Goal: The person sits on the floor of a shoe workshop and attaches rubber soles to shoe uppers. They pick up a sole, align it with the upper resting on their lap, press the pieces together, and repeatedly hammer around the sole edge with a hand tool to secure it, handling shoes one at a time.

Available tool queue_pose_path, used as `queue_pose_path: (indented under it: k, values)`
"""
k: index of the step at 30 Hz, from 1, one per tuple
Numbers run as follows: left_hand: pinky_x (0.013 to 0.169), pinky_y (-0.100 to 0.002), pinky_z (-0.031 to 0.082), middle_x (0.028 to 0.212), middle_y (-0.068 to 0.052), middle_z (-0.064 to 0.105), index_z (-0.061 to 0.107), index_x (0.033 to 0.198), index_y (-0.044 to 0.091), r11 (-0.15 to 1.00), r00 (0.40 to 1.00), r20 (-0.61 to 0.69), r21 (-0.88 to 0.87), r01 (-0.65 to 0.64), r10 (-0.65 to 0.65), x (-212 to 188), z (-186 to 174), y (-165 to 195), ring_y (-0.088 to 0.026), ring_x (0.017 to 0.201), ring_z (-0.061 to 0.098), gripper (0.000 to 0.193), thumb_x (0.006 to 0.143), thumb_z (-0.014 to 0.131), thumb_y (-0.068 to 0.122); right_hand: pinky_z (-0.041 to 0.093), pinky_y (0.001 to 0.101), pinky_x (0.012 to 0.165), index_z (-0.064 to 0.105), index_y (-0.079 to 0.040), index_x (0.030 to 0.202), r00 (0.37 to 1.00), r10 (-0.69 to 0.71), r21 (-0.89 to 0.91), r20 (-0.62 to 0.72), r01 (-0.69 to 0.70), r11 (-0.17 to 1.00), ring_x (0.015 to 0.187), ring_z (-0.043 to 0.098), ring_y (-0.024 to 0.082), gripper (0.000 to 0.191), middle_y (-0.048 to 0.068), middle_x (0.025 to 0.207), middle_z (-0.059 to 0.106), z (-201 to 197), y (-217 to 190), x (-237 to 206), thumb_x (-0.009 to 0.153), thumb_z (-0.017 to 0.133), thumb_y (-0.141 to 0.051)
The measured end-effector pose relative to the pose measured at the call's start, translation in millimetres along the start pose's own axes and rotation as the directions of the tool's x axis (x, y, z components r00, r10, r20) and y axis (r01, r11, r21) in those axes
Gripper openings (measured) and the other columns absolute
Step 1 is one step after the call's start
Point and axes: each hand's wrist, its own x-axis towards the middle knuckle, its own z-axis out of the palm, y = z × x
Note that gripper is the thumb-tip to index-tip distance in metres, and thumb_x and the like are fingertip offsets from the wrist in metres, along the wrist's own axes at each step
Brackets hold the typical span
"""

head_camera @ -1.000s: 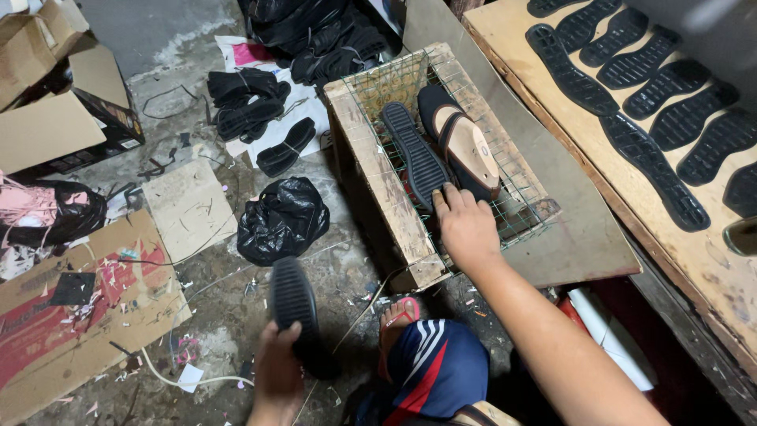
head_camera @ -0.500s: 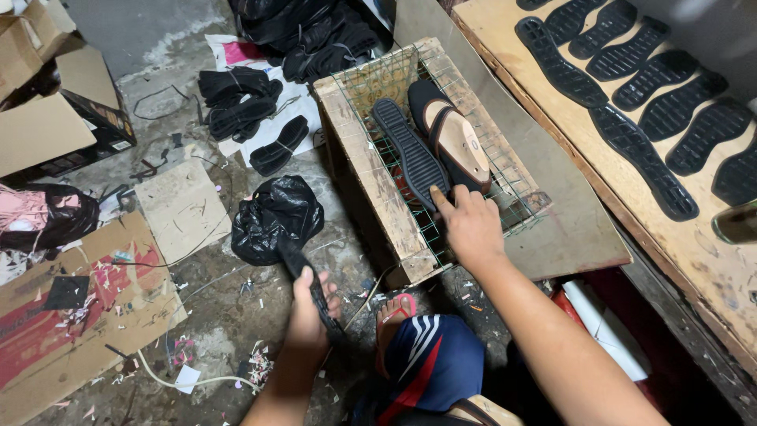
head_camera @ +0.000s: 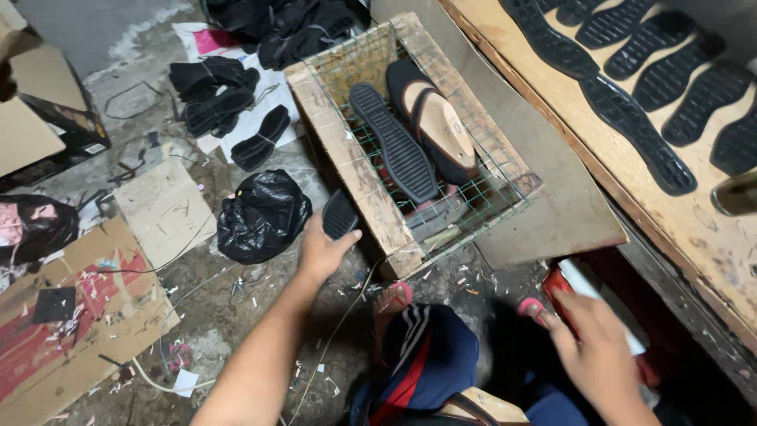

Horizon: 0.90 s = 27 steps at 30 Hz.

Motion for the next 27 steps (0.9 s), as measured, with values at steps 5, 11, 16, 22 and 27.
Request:
queue_pose_path:
  k: [5,11,16,22,27]
  values:
    - [0.099,-0.048,0.047,0.133,-0.027,0.061,0.054,0.137,-0.001,0.942,0.985,0.092,0.29,-0.169,0.148,26.9,33.4,13.8,-0.044,0.12,0.058,0.082,0.069,0.084,0.033,0.053,0.0425,0.092,0.069,-0.012,0.126,0.938,0.33,-0.137,-0.108,-0.343,0.929,0.106,0.068,0.035,0.043,0.014,0.117,0.069,-6.4,31.6,-64.6,0.087,0.073,-0.029]
    - [0.106,-0.045,0.047,0.136,-0.019,0.063,0.06,0.135,0.008,0.925,0.951,0.265,0.377,0.049,-0.159,50.5,85.4,29.1,-0.038,0.127,0.059,0.069,0.078,0.079,0.043,0.052,0.048,0.083,0.07,-0.012,0.119,0.896,0.442,-0.239,-0.029,-0.436,0.868,0.093,0.065,0.039,0.039,0.014,0.107,0.069,7.8,36.7,-65.8,0.086,0.071,-0.034]
    - [0.105,-0.045,0.048,0.134,-0.019,0.063,0.059,0.134,0.007,0.99,0.968,0.249,0.14,0.0,-0.035,78.3,123.7,38.1,-0.037,0.126,0.06,0.066,0.08,0.077,0.04,0.052,0.0475,0.084,0.069,-0.011,0.111,0.907,0.421,-0.209,-0.017,-0.414,0.886,0.094,0.066,0.039,0.034,0.014,0.106,0.069,1.7,37.2,-51.4,0.085,0.071,-0.033]
    - [0.103,-0.044,0.05,0.133,-0.019,0.064,0.059,0.133,0.005,1.0,0.974,0.227,0.017,0.005,-0.009,94.4,142.2,38.4,-0.036,0.124,0.061,0.062,0.082,0.075,0.037,0.052,0.0471,0.085,0.07,-0.009,0.109,0.885,0.466,-0.179,0.015,-0.456,0.872,0.092,0.066,0.038,0.036,0.014,0.103,0.07,5.3,43.9,-47.9,0.082,0.072,-0.033]
    - [0.102,-0.044,0.051,0.131,-0.019,0.064,0.059,0.132,0.004,0.999,0.978,0.206,-0.034,0.024,-0.017,98.3,145.8,33.1,-0.035,0.122,0.062,0.059,0.084,0.073,0.034,0.052,0.0467,0.086,0.07,-0.009,0.107,0.885,0.465,-0.188,0.011,-0.455,0.87,0.094,0.066,0.038,0.037,0.014,0.105,0.07,9.5,50.6,-50.2,0.082,0.072,-0.036]
